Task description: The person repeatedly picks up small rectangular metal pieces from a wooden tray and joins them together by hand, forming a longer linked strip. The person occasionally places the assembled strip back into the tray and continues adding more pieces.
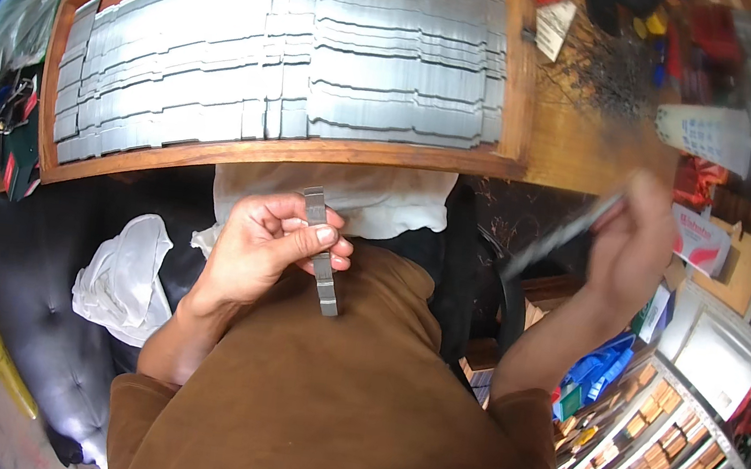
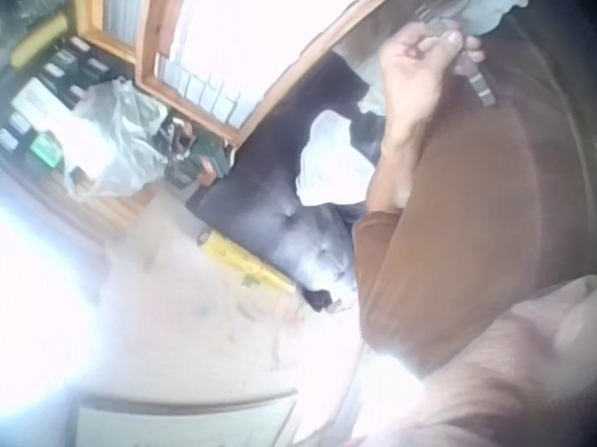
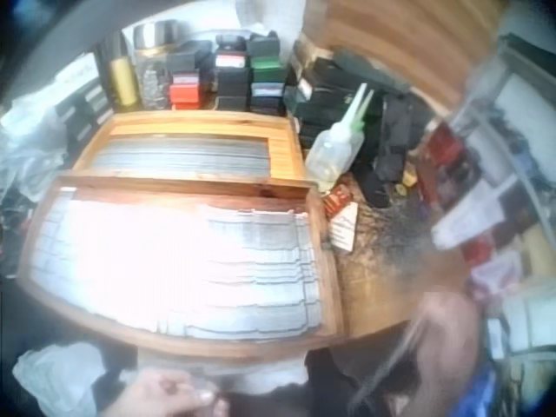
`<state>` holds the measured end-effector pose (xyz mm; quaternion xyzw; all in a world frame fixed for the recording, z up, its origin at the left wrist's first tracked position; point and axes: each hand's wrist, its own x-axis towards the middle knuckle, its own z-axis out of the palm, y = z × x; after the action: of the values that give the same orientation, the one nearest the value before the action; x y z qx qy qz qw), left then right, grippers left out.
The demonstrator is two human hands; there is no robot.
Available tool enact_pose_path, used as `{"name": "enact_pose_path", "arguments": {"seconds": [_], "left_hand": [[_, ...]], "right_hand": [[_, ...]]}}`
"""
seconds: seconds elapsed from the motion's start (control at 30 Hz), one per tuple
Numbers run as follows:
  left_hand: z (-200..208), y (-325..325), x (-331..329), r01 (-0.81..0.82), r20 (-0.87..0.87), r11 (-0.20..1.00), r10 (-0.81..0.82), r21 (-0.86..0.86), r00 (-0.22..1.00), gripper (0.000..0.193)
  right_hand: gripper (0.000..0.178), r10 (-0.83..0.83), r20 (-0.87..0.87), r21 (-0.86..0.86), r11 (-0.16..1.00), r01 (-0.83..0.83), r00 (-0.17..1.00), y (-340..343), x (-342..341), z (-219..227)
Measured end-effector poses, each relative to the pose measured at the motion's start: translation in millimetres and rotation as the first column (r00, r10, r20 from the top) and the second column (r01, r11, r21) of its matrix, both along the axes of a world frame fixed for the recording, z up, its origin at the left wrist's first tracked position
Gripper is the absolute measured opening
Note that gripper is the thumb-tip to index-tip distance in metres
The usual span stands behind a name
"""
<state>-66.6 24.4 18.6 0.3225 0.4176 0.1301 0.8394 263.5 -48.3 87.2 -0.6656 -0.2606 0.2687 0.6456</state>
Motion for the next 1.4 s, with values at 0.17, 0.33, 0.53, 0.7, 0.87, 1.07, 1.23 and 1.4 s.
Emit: {"name": "enact_pose_path", "arguments": {"seconds": [0.17,0.33,0.53,0.7,0.87,1.07,1.23,1.4], "left_hand": [[5.2,-3.4,5.9,0.048,0.030,0.999,-0.048,-0.016,0.998,0.013],[6.4,-1.1,11.5,0.130,0.013,0.989,-0.129,-0.075,0.992,0.015],[-2.8,-2.9,8.3,0.148,0.040,0.986,-0.146,-0.071,0.989,0.018],[-9.8,-8.4,6.1,0.148,0.037,0.986,-0.145,-0.081,0.989,0.019],[-12.9,0.2,7.9,0.057,0.021,0.992,-0.055,-0.113,0.998,0.022],[-1.8,16.5,18.9,0.072,-0.015,0.991,-0.074,-0.117,0.997,0.018],[0.3,28.6,22.5,0.116,-0.053,0.992,-0.118,-0.041,0.992,0.020],[-0.3,26.7,20.0,0.112,-0.069,0.992,-0.116,-0.050,0.991,0.021]], "right_hand": [[0.014,0.049,-0.081,-0.058,0.997,-0.054,0.995,-13.6,31.5,-1.0],[0.010,0.492,-0.456,-0.207,0.752,-0.626,0.742,3.6,-78.2,-41.2],[0.010,0.538,-0.566,-0.111,0.701,-0.705,0.624,8.3,-128.4,-80.7],[0.014,0.601,-0.501,-0.072,0.688,-0.722,0.623,0.7,-131.1,-91.9],[0.019,0.637,-0.253,-0.171,0.711,-0.682,0.728,-32.1,-135.9,-79.6],[0.018,0.837,-0.081,-0.030,0.540,-0.841,0.541,-66.6,-140.7,-95.5],[0.024,0.753,-0.002,0.097,0.655,-0.750,0.658,-64.9,-162.0,-111.1],[0.022,0.716,0.088,0.090,0.687,-0.721,0.693,-66.1,-173.4,-108.4]]}}
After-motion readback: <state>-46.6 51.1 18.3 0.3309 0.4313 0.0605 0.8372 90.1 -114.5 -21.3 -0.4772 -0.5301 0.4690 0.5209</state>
